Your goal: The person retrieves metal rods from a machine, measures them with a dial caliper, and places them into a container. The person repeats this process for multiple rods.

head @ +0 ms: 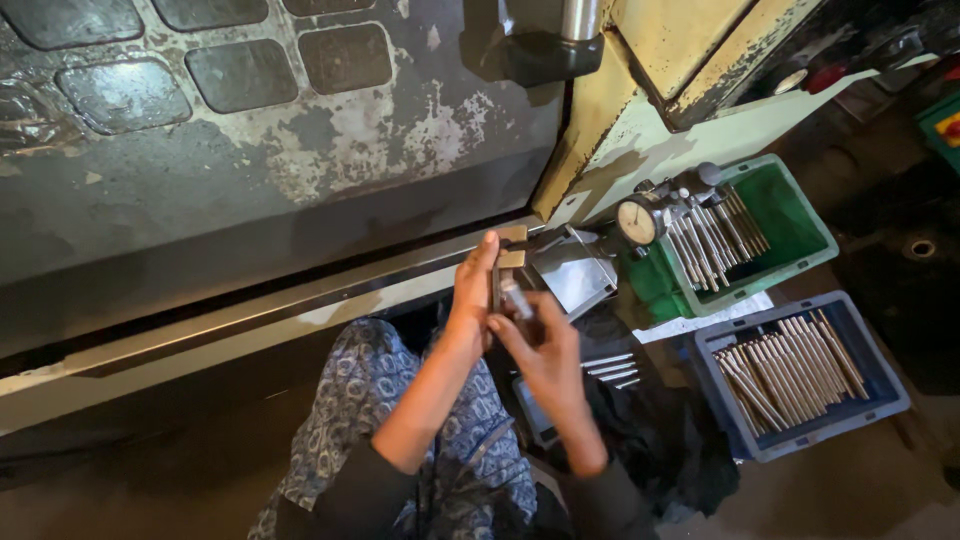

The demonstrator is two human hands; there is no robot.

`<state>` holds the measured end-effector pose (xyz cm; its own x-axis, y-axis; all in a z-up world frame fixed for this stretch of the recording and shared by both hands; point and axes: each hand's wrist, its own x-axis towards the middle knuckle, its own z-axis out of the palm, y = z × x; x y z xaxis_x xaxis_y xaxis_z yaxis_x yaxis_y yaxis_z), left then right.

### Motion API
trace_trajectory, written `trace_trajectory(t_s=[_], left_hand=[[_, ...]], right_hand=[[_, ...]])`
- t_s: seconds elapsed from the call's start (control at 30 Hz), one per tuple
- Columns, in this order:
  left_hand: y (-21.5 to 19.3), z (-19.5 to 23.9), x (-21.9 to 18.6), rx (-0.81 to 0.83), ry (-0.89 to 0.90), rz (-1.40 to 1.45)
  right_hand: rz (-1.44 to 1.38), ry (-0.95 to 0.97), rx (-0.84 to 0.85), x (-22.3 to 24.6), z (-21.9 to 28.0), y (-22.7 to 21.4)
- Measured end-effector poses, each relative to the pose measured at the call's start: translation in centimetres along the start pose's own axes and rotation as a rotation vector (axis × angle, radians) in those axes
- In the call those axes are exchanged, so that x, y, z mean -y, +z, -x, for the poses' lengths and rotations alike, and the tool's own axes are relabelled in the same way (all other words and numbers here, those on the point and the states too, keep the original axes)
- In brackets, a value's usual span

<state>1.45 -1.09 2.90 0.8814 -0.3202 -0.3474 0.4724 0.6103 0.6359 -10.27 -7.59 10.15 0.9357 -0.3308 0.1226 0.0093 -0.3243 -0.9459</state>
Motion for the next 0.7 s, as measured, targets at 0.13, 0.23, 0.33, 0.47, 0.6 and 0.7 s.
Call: trace_trajectory(t_s=[0.13,0.23,0.33,0.47,0.6,0.7], left_hand=[[-1.0,-1.7,1.9,-0.094,0.157,-0.031],[-1.0,-1.3,1.6,-0.06,0.318,-0.117],[-0.4,0.1,-0.5,-0.05,0.604,-0.438],[1.3,3.0,-2.9,-0.089,0.627,-0.642],[1.9,3.6,-4.1,-0.101,0.556,-0.734],[1.1,2.5,-3.6,-0.048,0.551,-0.647]], right_hand=[[0.136,-0.235,-0.093,1.4,0.2,0.2],[0.201,-0.236,-0.152,1.7,-0.8,-0.2],[0.173,-0.115,-0.141,1.5,-1.2,-0.6],[0.079,-0.092,-0.115,1.0,-1.2,-0.8],[-0.071,0.005,-0.081,0.8,-2.0,-0.8],[-0.137,-0.044,-0.031,1.0,-2.2,-1.3]])
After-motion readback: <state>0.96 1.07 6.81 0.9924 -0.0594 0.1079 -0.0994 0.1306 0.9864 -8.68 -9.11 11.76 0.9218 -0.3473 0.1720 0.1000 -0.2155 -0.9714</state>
